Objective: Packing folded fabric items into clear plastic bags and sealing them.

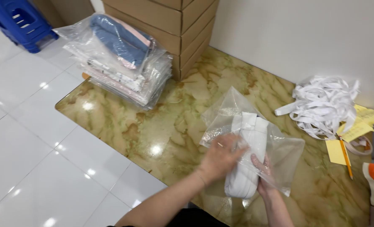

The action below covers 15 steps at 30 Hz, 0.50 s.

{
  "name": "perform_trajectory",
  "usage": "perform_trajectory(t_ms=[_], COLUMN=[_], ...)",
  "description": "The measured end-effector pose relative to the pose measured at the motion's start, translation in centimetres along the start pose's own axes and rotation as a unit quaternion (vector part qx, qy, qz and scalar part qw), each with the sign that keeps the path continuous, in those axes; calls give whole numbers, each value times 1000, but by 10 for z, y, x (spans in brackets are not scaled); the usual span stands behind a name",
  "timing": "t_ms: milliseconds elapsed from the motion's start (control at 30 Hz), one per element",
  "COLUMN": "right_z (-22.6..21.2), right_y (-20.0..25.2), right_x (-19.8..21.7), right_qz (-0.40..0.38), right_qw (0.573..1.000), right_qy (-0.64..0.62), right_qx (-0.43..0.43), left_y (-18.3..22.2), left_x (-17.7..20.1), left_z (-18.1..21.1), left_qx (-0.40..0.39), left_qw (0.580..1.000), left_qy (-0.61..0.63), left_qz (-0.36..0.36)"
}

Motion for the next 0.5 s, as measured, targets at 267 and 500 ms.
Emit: perform_trajectory(t_ms=[267, 500], right_z=[-18, 17], right_y=[-6, 6], right_x=[24, -9], right_qz=[61, 70], right_qw=[996, 973], right_qy=[59, -36], right_qx=[-2, -215], left_y=[-8, 76], left_x=[-4, 11], left_z=[-86, -5], left_qx=[282, 140], left_qw=[950, 942], left_qy=[99, 240], left_qz=[-91, -186])
Point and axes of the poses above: each hand's wrist, its own y-axis away from the middle knuckle, its own x-axis out of the back of the hand, z = x × y, the point moved 5 cm from there along -y, towards the middle knuckle, and after that the axes turned 11 degrees about y, right-handed, at the moved point
